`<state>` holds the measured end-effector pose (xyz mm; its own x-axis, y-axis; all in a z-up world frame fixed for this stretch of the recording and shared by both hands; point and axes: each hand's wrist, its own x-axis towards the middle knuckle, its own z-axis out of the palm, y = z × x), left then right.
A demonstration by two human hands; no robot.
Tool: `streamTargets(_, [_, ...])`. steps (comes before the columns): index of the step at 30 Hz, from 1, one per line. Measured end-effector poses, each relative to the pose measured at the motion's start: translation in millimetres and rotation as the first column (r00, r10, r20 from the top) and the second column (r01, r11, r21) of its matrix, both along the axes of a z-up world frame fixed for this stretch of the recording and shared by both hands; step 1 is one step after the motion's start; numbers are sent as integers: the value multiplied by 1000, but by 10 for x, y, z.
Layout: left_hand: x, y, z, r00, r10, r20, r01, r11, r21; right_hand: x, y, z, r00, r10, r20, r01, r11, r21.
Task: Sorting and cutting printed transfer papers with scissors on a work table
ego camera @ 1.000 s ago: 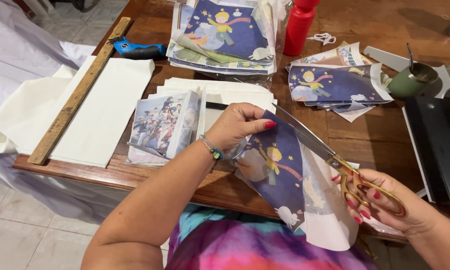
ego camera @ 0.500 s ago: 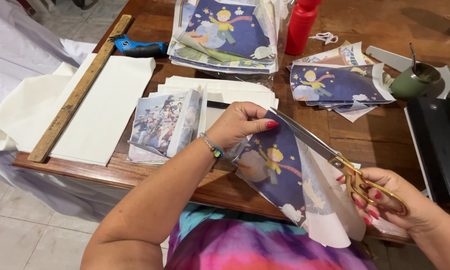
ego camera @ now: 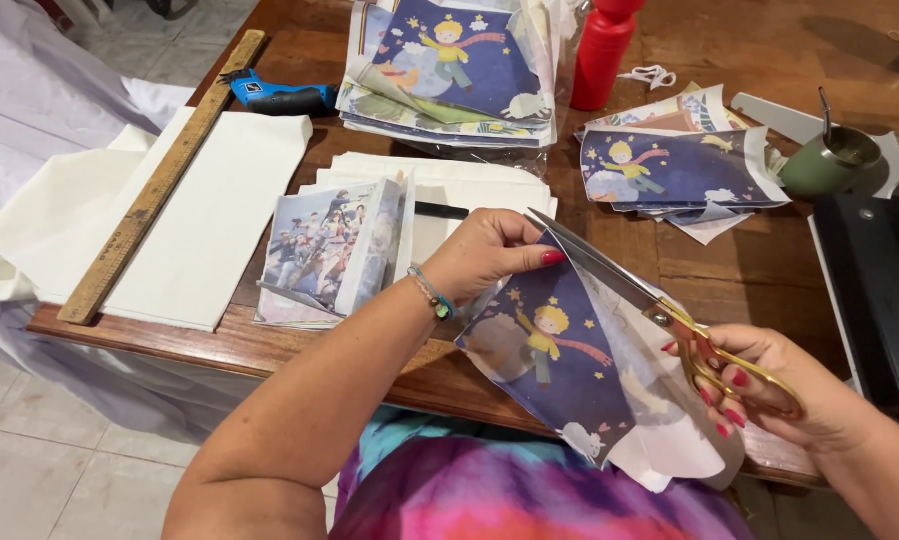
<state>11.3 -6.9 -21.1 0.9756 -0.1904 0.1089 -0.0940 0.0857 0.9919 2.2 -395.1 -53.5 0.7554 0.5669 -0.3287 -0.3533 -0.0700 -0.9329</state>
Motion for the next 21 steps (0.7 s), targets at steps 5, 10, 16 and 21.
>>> streamTargets(5, [-121,26,200,998,-59,33,57,997,52,187,-136,28,986,-41,163,36,999,34])
streamTargets(10, [-141,199,113,982,37,187,-125,865,486,186,37,327,747,-3,665,376,826,-420])
streamTargets(16, [-368,327,179,838,-105,536,-460,394,796,314,-66,-20,618,360,699,466,548,-694])
streamTargets(21, [-546,505,580,745,-140,652,-541,444,715,385,-77,-278,522,487,700,507,483,-714])
